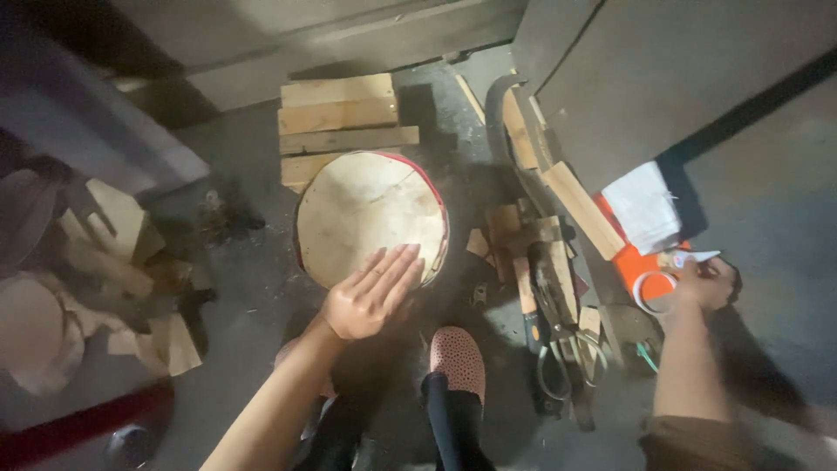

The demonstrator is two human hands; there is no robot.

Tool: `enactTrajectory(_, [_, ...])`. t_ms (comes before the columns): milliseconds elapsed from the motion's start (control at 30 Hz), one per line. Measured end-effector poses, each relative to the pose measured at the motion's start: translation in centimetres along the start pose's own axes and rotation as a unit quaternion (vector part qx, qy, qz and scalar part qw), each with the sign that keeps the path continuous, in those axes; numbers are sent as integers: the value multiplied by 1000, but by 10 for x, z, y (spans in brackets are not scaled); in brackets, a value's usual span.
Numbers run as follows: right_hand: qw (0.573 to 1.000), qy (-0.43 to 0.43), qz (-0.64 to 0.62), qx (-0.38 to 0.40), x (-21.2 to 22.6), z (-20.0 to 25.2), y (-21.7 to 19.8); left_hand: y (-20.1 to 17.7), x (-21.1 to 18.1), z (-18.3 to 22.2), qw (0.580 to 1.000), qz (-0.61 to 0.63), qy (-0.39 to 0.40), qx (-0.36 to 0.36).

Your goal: Applying glue to the rim of a drum frame and pressing the drum skin down to secure it.

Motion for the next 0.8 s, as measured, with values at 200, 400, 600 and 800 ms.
enactTrajectory(200, [997,75,-21,30,-1,16,2,-1,2,-2,1000,-17,-7,4])
enactTrajectory(400, [972,-87,-113,-186,123,87,-91,1,1,3,1000,-28,5,-4])
enactTrajectory(600, [838,-489,-222,95,458,283,-88,-3,0,4,996,-45,-18,-77])
enactTrajectory(800, [691,-624,-124,343,615,441,-5,23,-8,32,998,-30,-4,-48])
Point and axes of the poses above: each hand's wrist, its own z-axis away from the middle knuckle, its own y-axis out of the palm, x = y × z, the point moved 10 cm from there along -z, towards the middle knuckle, and after that the axes turned 3 degrees about -z, right-handed, at the moved point
